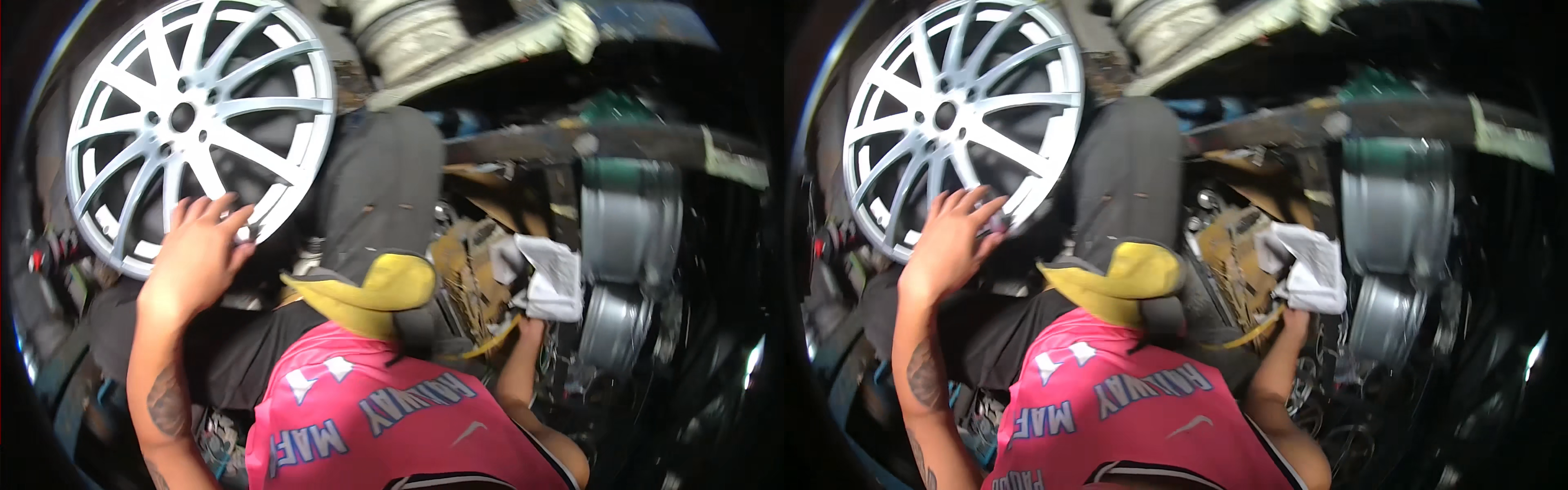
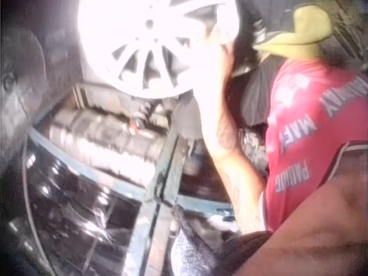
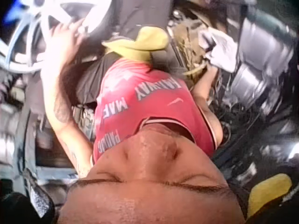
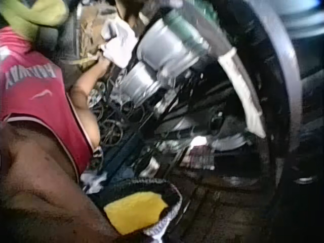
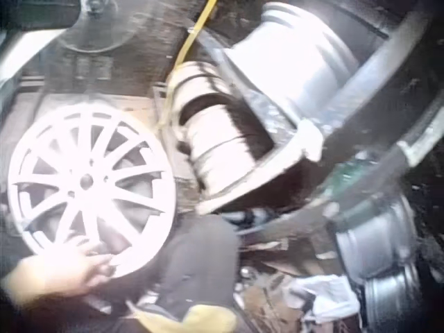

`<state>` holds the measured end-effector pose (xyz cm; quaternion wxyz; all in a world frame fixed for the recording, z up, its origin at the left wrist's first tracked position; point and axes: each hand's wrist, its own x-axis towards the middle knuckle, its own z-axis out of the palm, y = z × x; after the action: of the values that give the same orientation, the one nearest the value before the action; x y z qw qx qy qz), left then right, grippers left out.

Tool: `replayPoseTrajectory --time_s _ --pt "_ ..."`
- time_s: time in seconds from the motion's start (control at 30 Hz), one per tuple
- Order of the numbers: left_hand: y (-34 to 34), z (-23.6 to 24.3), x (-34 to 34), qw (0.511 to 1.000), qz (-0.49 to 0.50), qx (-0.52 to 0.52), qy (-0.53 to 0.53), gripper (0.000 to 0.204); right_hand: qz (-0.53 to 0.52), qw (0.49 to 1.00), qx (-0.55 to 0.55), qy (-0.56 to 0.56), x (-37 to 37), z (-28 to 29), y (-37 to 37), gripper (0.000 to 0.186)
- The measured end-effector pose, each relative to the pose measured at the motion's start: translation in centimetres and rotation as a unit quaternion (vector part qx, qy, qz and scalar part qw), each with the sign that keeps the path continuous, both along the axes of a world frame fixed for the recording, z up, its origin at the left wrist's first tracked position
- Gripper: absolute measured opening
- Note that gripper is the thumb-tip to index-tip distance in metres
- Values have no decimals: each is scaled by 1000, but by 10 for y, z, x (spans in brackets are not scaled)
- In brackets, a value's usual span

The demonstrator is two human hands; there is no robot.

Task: The person cleans an alloy wheel with a cloth, uses a hammer and a red-handled tool on the center area, and applies yellow masking tape to the outer edge of the rim.

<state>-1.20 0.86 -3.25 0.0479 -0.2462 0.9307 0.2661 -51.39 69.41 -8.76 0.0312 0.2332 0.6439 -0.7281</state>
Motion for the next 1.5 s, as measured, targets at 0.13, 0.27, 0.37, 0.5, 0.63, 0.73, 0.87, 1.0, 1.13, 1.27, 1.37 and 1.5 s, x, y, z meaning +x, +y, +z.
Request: replayPoseTrajectory --time_s 0.13,0.27,0.37,0.5,0.63,0.73,0.87,1.0,1.13,1.27,1.37,1.5 --pt "-1 16 -3 999 11 39 -9 47 166 976 -105 99 86 -11 -22 48" --pt "-4 11 2 999 14 47 -14 50 246 937 -244 -44 153 21 -107 39" --pt "-4 12 7 998 20 53 -8 49 252 954 -136 -94 164 4 -169 24" --pt "-11 18 4 996 29 86 -16 41 436 876 -154 -137 199 32 -227 25" --pt "-24 21 5 989 61 135 -24 28 603 743 -252 -143 225 77 -307 44" --pt "-28 16 15 990 102 82 -47 27 667 674 -280 -149 240 83 -386 52" --pt "-37 8 17 987 127 96 -19 26 733 612 -192 -226 261 77 -474 50" --pt "-45 3 18 986 144 88 7 27 707 624 -30 -332 281 62 -521 47" --pt "-52 -1 18 987 148 57 39 30 699 620 -10 -356 285 48 -523 45" --pt "-56 -4 12 989 137 40 46 31 691 625 -10 -365 295 54 -533 37" --pt "-58 2 6 988 133 50 53 31 712 599 17 -367 301 53 -535 33" --pt "-56 -1 -1 988 120 40 88 32 697 640 53 -319 292 57 -540 33"
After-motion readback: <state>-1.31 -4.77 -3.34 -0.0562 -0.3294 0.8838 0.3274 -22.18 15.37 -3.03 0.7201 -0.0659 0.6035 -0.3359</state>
